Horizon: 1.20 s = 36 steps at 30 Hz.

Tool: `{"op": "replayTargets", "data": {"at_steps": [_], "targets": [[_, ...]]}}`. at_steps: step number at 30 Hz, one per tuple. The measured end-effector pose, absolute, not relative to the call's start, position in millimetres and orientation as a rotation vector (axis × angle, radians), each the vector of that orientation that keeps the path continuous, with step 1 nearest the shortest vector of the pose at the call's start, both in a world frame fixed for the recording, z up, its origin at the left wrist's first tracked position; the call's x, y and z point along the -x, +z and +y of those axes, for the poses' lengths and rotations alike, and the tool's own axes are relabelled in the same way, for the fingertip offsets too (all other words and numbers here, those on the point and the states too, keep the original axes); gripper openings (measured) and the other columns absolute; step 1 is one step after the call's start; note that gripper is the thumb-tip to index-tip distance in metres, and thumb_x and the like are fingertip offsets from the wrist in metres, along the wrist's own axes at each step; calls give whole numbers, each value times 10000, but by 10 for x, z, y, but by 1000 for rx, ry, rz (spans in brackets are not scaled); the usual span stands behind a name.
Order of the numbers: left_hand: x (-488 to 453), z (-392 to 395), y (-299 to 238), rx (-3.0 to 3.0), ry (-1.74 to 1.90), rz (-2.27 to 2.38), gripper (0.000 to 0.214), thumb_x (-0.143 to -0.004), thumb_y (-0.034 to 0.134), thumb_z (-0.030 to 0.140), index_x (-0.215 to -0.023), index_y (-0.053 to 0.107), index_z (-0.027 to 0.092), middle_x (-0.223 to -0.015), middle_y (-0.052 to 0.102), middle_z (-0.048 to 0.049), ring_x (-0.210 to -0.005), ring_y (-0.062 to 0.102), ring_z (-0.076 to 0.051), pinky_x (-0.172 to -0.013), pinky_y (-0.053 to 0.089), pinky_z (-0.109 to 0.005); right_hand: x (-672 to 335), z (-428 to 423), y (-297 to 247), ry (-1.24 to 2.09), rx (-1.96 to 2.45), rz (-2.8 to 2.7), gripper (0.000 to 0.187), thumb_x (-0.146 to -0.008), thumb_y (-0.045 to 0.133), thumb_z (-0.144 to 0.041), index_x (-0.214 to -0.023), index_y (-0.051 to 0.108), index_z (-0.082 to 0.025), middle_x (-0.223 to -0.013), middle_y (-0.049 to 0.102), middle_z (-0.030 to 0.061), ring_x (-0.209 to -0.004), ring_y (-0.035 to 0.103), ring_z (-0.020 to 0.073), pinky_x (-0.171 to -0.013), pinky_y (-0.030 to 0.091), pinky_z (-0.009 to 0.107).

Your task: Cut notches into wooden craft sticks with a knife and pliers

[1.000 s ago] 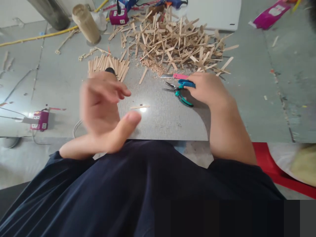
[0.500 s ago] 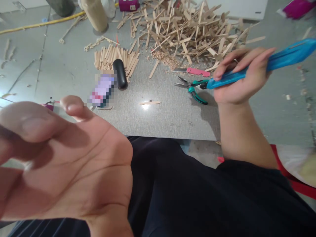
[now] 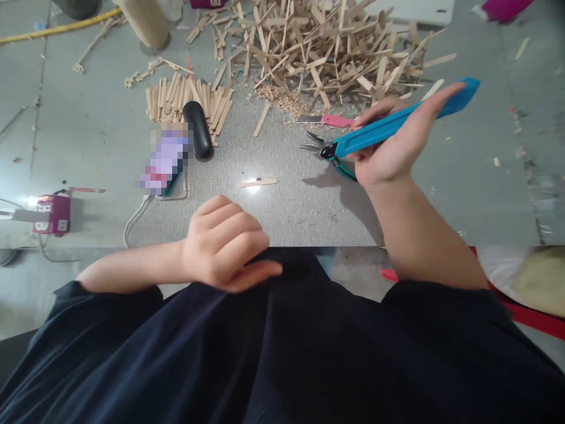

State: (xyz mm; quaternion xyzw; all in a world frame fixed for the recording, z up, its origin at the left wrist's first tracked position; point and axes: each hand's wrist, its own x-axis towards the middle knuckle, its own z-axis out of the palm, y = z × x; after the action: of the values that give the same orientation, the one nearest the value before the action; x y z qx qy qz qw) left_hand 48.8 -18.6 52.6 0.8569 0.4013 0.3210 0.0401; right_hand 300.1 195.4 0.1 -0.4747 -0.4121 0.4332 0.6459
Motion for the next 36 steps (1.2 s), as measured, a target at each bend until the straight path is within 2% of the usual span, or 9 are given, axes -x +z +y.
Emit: {"op": "replayTargets", "data": {"at_steps": [2,4,7,10,14,23,26,29,36], "targets": [[-622,-95,349,-2918,704,1330,415,-1189,647,556,-976,734,211,-824,749,-26,-695,656,-191,-650,505,-377,-3092,1928,-11,1160,1102,-1192,1125,-714,47,-1309,-654,547,-303,-505,425,0,-394,260,131,-391,127,363],[-680,-42,192,-2965,251,1466,533,-1139,716,666,-1110,786,139,-990,807,-110,-814,722,-249,-674,553,-402,-3210,1908,-57,1241,1093,-1277,1161,-578,439,-1358,-793,769,-267,-589,647,57,-403,444,156,-361,247,384],[-638,8,9,-2943,-25,1541,999,-1039,660,936,-1452,751,31,-1254,823,-243,-1015,767,-349,-782,594,-460,-3303,1855,-180,1415,931,-1489,1081,-799,624,-1207,-1296,870,-279,-836,853,69,-550,729,207,-424,442,363],[-538,49,-112,-2909,-70,1571,1133,-1060,556,969,-1662,630,11,-1473,775,-320,-1232,751,-423,-944,585,-518,-3221,1749,-336,1546,704,-1640,826,-990,755,-968,-1524,791,-339,-1175,924,87,-842,903,265,-547,596,350],[-454,87,-215,-2864,-28,1545,1165,-1065,489,988,-1669,618,0,-1496,765,-320,-1296,723,-443,-996,571,-545,-3015,1613,-537,1424,626,-1693,583,-1050,850,-760,-1503,819,-394,-1332,895,83,-1050,913,288,-728,708,394],[-419,95,-286,-2895,264,1456,966,-1057,696,857,-1654,619,102,-1474,779,-266,-1469,716,-482,-1104,592,-551,-2804,1579,-495,1085,623,-1905,313,-1028,893,-669,-1103,899,-365,-921,799,45,-949,726,296,-853,597,502],[-424,78,-284,-2866,259,1474,954,-1044,719,853,-1659,619,131,-1530,764,-265,-1525,698,-502,-1162,579,-598,-2757,1509,-468,1099,699,-1852,215,-1104,823,-544,-1234,884,-384,-977,826,36,-914,762,286,-883,627,527],[-431,56,-284,-2850,259,1479,950,-1066,677,857,-1686,608,140,-1557,760,-260,-1538,695,-501,-1203,559,-626,-2773,1441,-479,1279,705,-1730,357,-1066,869,-502,-1400,826,-384,-1040,882,18,-858,836,266,-798,695,471],[-421,35,-252,-2809,264,1451,804,-1158,554,780,-1684,634,178,-1600,745,-247,-1587,662,-484,-1252,524,-624,-2982,1457,-327,1227,687,-1995,285,-1059,820,-417,-1343,804,-425,-1084,892,26,-941,868,312,-855,701,527]]}}
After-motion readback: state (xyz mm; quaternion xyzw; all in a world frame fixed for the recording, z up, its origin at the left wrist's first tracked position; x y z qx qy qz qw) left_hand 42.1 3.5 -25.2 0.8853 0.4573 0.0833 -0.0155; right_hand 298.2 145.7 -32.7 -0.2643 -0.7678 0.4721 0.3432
